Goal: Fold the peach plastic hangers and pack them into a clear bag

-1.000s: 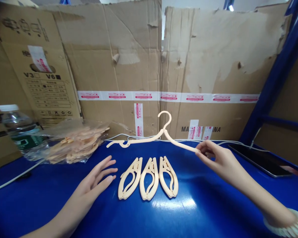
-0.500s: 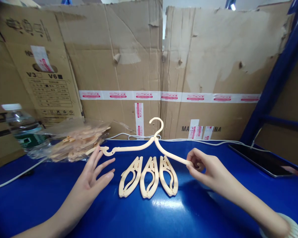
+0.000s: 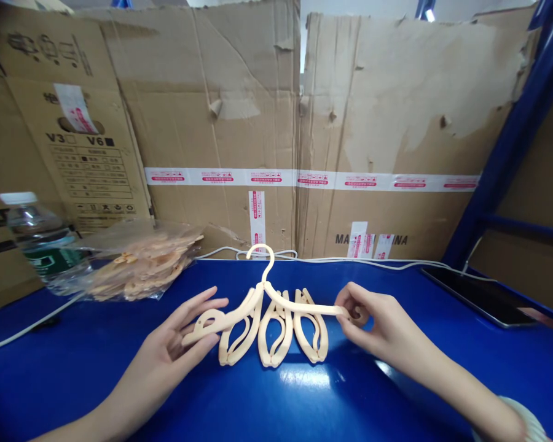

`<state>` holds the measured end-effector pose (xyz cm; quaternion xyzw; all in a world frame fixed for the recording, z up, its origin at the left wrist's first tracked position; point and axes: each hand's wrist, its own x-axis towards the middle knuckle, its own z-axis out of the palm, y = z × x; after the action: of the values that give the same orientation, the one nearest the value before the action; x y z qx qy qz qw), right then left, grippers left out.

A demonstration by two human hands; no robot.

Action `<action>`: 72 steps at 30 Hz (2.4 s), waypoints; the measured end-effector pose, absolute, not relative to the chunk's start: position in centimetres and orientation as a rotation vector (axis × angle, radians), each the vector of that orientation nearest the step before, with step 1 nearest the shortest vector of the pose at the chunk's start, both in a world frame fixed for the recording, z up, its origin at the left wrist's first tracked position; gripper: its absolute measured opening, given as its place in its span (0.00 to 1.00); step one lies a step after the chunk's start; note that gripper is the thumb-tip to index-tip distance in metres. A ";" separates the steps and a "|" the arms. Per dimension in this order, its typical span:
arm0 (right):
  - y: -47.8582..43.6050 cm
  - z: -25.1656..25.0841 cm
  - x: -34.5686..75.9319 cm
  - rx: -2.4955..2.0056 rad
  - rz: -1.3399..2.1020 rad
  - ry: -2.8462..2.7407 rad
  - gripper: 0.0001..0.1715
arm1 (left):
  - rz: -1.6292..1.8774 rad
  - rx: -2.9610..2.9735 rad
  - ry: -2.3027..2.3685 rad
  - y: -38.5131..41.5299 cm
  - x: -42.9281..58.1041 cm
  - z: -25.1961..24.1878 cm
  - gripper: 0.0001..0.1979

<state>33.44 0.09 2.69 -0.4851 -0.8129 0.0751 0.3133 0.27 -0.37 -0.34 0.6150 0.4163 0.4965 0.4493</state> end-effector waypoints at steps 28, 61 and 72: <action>-0.7 2.4 31.6 -0.981 -0.076 -2.278 0.14 | 1.222 1.255 1.030 0.1 0.3 0.2 0.15; -0.7 1.9 30.8 -1.066 0.648 -1.805 0.18 | 1.220 1.154 0.880 -0.5 0.6 0.0 0.13; -0.2 1.5 31.5 -1.204 0.667 -1.705 0.21 | 1.264 1.261 0.968 -0.6 0.8 0.0 0.18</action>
<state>31.45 -0.18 1.52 -0.4886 -0.6920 0.2705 0.4574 0.85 -0.62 -0.03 0.5277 0.4051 0.5288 0.5270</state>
